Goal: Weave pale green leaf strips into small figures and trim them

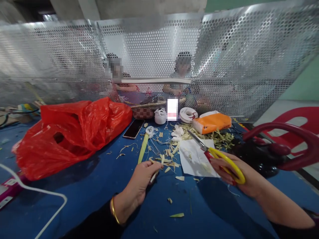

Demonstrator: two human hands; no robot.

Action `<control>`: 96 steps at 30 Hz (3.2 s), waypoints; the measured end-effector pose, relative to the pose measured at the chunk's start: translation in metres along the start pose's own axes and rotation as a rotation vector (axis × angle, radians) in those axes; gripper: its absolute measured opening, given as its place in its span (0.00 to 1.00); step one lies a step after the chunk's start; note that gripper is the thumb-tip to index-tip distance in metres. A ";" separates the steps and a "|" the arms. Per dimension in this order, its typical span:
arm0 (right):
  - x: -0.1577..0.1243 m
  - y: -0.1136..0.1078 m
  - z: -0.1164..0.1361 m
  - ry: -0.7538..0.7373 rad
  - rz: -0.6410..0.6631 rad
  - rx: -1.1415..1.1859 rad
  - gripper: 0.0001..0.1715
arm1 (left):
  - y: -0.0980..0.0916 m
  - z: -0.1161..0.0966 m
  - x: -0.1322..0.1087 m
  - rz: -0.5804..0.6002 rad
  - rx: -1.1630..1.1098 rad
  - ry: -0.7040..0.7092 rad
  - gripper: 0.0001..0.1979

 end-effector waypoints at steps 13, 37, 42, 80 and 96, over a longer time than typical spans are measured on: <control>-0.047 0.090 -0.014 0.090 0.500 -0.067 0.38 | -0.016 -0.015 0.003 -0.100 -0.231 0.090 0.09; -0.048 0.100 -0.018 0.161 0.416 -0.059 0.33 | 0.005 -0.001 -0.003 0.004 -0.200 0.049 0.10; -0.044 0.102 -0.026 0.189 0.410 -0.021 0.28 | 0.004 -0.003 -0.002 0.005 -0.178 0.054 0.10; -0.030 0.128 0.007 -0.353 0.150 -1.045 0.29 | -0.046 -0.043 0.015 -0.122 -0.286 0.255 0.15; -0.035 0.076 0.013 -0.289 0.376 -0.712 0.23 | -0.034 -0.035 0.014 -0.051 -0.215 0.183 0.14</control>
Point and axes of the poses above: each hand's wrist, its own x-axis towards the middle knuckle, its own y-axis out of the palm, z = x × y, the point moved 10 cm from there along x, towards the middle knuckle, and after that the axes turned 1 degree about z, right-handed, at the moved point
